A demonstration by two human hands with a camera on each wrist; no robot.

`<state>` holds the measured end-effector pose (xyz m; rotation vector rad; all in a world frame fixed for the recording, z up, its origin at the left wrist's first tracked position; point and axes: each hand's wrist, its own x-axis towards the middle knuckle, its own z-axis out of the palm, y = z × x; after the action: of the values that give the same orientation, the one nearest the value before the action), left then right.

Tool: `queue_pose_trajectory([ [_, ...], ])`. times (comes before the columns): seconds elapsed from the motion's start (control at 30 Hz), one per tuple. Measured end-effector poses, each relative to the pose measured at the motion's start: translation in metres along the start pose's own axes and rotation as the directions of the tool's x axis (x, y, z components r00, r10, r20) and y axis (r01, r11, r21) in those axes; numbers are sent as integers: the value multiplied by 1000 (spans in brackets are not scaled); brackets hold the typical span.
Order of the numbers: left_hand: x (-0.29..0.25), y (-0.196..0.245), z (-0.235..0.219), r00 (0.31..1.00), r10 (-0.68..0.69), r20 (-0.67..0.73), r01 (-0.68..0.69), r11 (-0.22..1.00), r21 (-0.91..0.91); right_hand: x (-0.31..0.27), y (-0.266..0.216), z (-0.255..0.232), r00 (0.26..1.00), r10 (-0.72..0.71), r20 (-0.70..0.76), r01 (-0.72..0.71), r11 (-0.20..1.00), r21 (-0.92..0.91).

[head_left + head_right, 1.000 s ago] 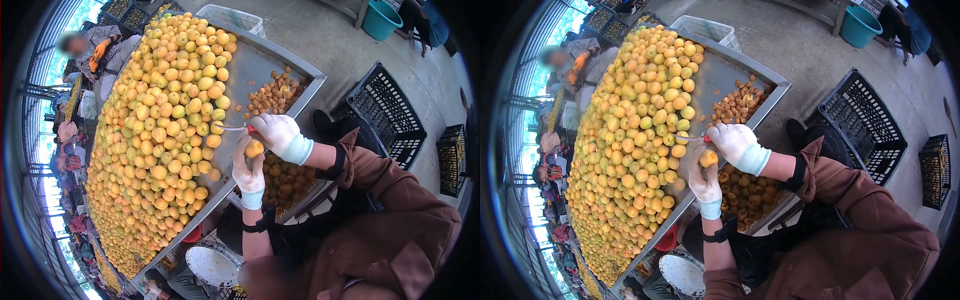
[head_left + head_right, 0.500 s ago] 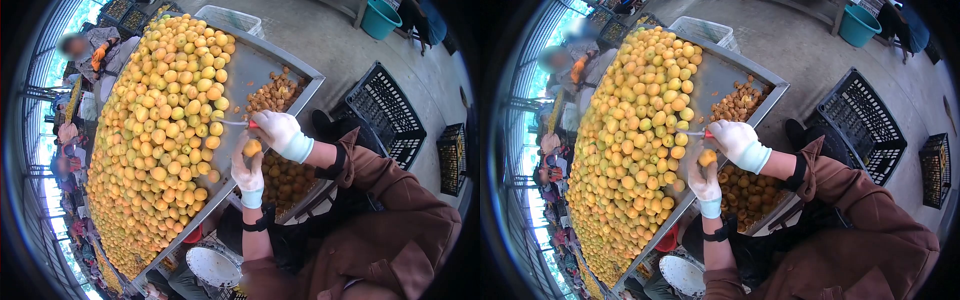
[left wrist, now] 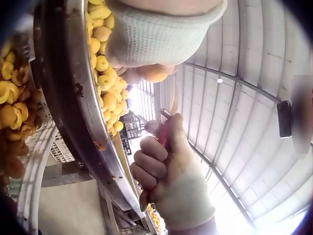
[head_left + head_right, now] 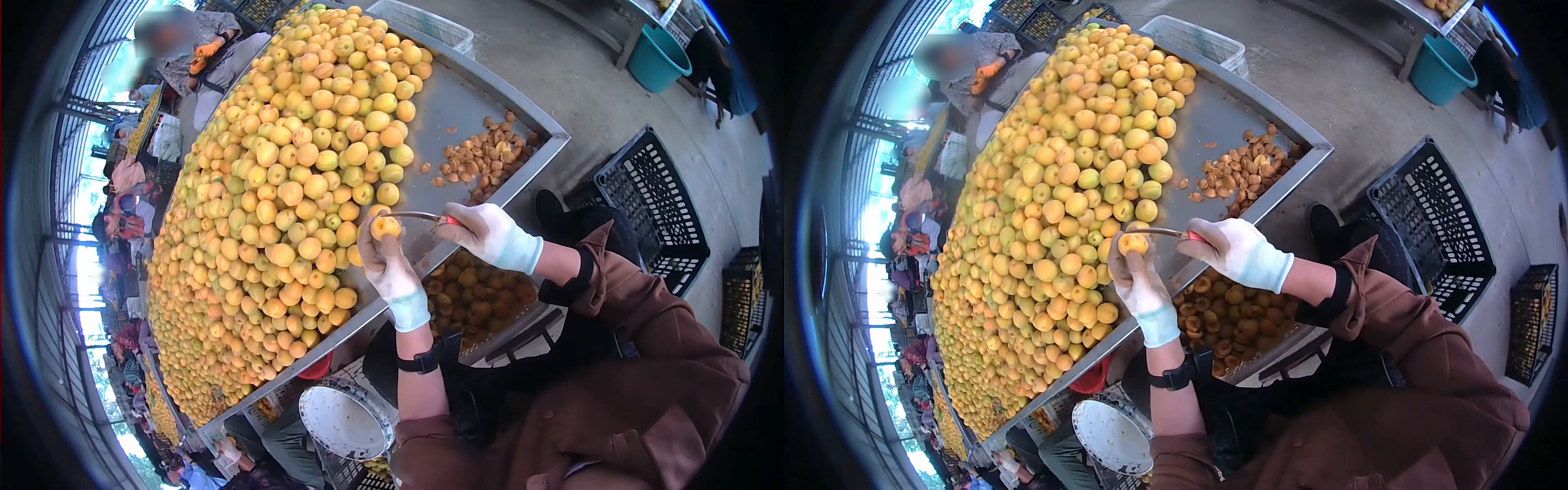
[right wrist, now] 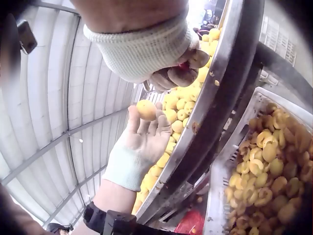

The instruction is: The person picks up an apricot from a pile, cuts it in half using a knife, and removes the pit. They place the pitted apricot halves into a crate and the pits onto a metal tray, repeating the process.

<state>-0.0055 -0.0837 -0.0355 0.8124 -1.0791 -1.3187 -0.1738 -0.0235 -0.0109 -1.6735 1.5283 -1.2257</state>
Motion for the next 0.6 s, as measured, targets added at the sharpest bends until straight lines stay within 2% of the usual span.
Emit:
queue_pose_trajectory([
  [0.03, 1, 0, -1, 1000, 16, -8, -16, 1000, -12, -1, 1, 2, 999, -39, -3, 39, 996, -75],
  [0.17, 3, 2, -2, 997, 47, -54, -45, 998, 39, -3, 0, 5, 998, -65, -11, 62, 985, -164],
  [0.23, 2, 6, 0, 996, 71, -55, -61, 985, 164, -4, -1, 4, 997, -79, -17, 74, 977, -202],
  [0.27, 3, 6, 0, 996, 70, -56, -60, 985, 164, -4, -2, 4, 995, -94, -23, 86, 967, -241],
  [0.33, 3, 5, -1, 990, 129, -49, -115, 968, 225, -4, -3, 2, 996, -84, -11, 77, 958, -275],
  [0.6, 3, 6, -4, 985, 170, -26, -153, 933, 326, -5, -7, 0, 998, -58, 12, 58, 927, -372],
])
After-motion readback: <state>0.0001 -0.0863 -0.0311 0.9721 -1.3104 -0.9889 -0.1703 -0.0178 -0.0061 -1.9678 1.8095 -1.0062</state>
